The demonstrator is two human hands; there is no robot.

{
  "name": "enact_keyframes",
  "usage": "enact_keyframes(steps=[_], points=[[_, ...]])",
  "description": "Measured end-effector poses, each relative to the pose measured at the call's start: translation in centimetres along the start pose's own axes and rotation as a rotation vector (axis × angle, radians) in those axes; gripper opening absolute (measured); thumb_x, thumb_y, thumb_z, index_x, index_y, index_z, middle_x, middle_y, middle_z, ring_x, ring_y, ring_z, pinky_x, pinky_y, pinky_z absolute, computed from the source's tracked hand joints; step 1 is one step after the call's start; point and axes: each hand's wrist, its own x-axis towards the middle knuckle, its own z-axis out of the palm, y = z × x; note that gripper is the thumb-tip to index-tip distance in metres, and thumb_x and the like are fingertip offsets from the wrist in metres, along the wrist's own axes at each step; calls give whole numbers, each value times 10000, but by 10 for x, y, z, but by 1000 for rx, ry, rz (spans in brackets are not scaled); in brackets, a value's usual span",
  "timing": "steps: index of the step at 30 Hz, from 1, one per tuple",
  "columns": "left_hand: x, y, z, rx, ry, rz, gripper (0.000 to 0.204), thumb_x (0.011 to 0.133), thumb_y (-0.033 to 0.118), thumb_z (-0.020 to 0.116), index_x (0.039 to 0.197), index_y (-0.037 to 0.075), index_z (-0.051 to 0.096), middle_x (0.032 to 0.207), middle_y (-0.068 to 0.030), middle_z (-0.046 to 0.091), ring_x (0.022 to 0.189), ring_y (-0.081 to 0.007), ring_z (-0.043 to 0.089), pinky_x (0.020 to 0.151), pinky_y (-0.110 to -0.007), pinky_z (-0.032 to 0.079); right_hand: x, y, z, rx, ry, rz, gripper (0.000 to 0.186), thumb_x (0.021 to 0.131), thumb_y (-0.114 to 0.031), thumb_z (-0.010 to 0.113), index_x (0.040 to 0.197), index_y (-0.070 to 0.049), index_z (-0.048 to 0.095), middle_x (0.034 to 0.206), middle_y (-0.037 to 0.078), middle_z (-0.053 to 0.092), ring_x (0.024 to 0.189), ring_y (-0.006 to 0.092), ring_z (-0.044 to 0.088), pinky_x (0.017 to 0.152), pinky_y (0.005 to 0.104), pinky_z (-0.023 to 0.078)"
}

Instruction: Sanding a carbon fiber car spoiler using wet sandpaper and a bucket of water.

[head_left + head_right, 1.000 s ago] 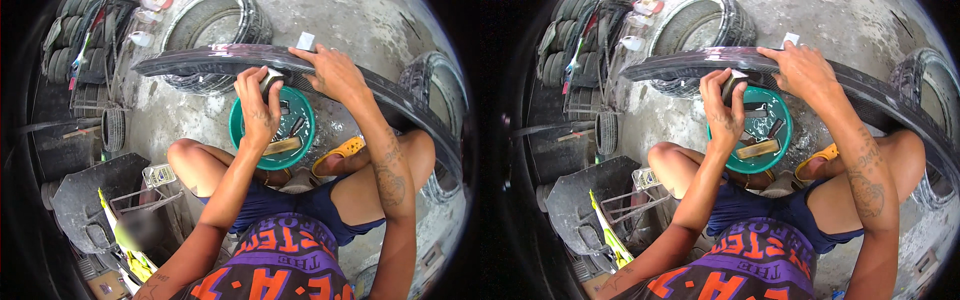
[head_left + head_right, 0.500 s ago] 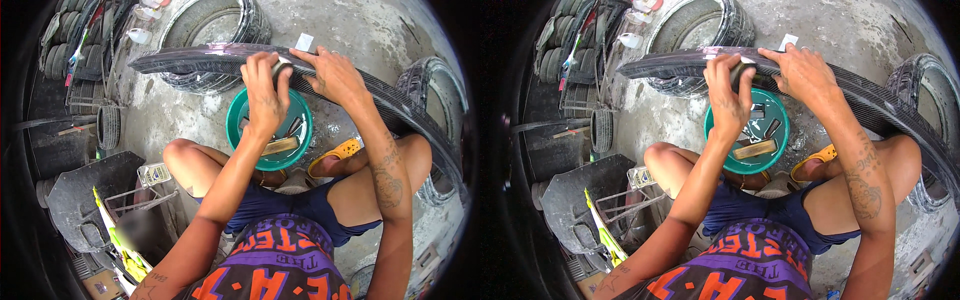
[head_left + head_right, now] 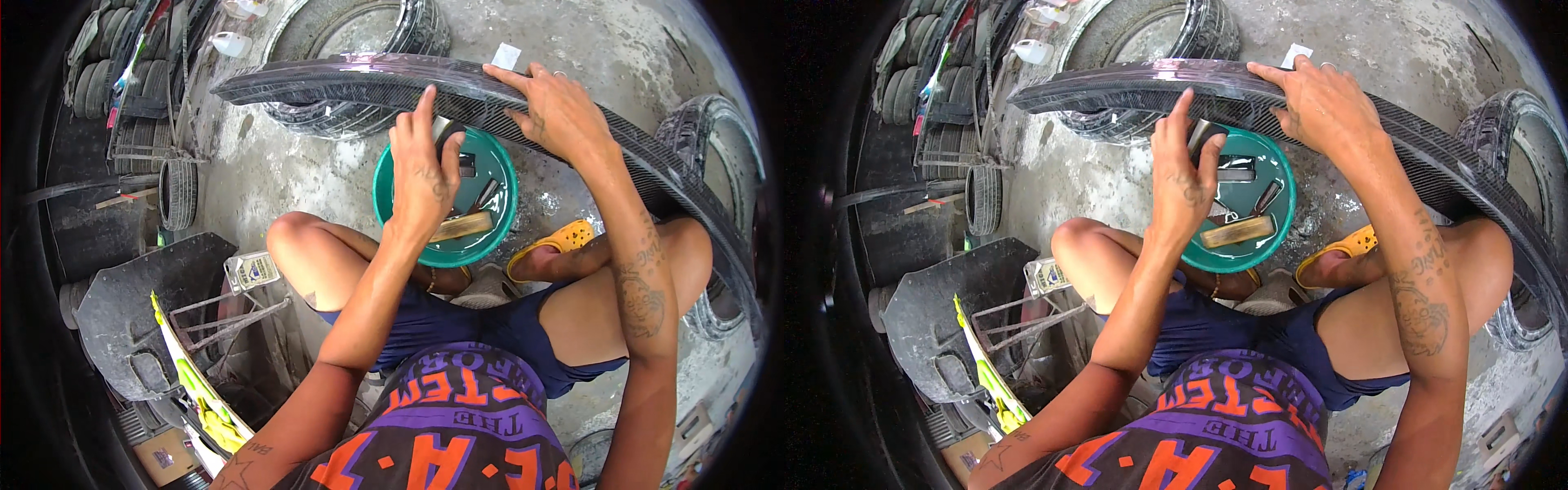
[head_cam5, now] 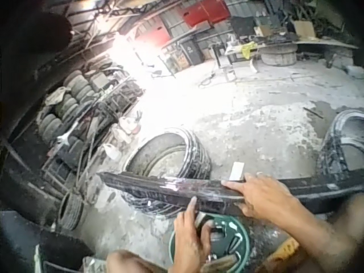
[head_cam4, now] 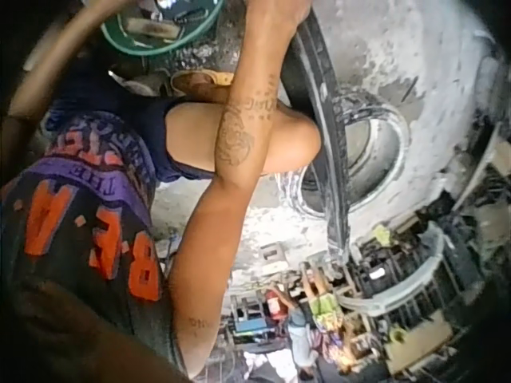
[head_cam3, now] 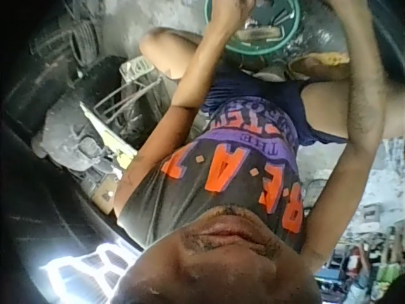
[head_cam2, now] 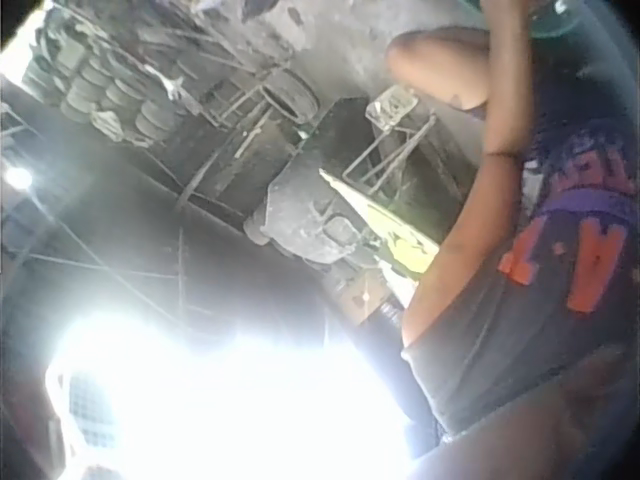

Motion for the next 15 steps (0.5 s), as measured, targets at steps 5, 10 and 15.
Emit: enact_keyframes(steps=[5,10,15], points=[[-7,-1,-2,213,-246,-36,862,919,35,677,1668,107,256,1133,-247,543,998,-412,534,888,-524,452,1,-1,-1,-10,-1,11,720,903,-213,751,1560,-332,480,1111,172,665,1025,375,685,873,493,559],[-10,1,-10,290,-436,9,820,934,59,672,1661,194,318,1138,-235,523,994,-399,527,841,-516,442,1,0,-1,-5,-14,6,721,905,-221,752,1561,-341,477,1112,173,666,1020,375,688,875,492,563],[11,-4,-14,42,37,57,518,932,128,772,1386,-10,565,1122,-202,593,1028,-355,601,910,-434,505,1,-1,-1,2,-8,20,721,904,-215,754,1557,-352,483,1110,174,666,1019,377,687,875,489,565]])
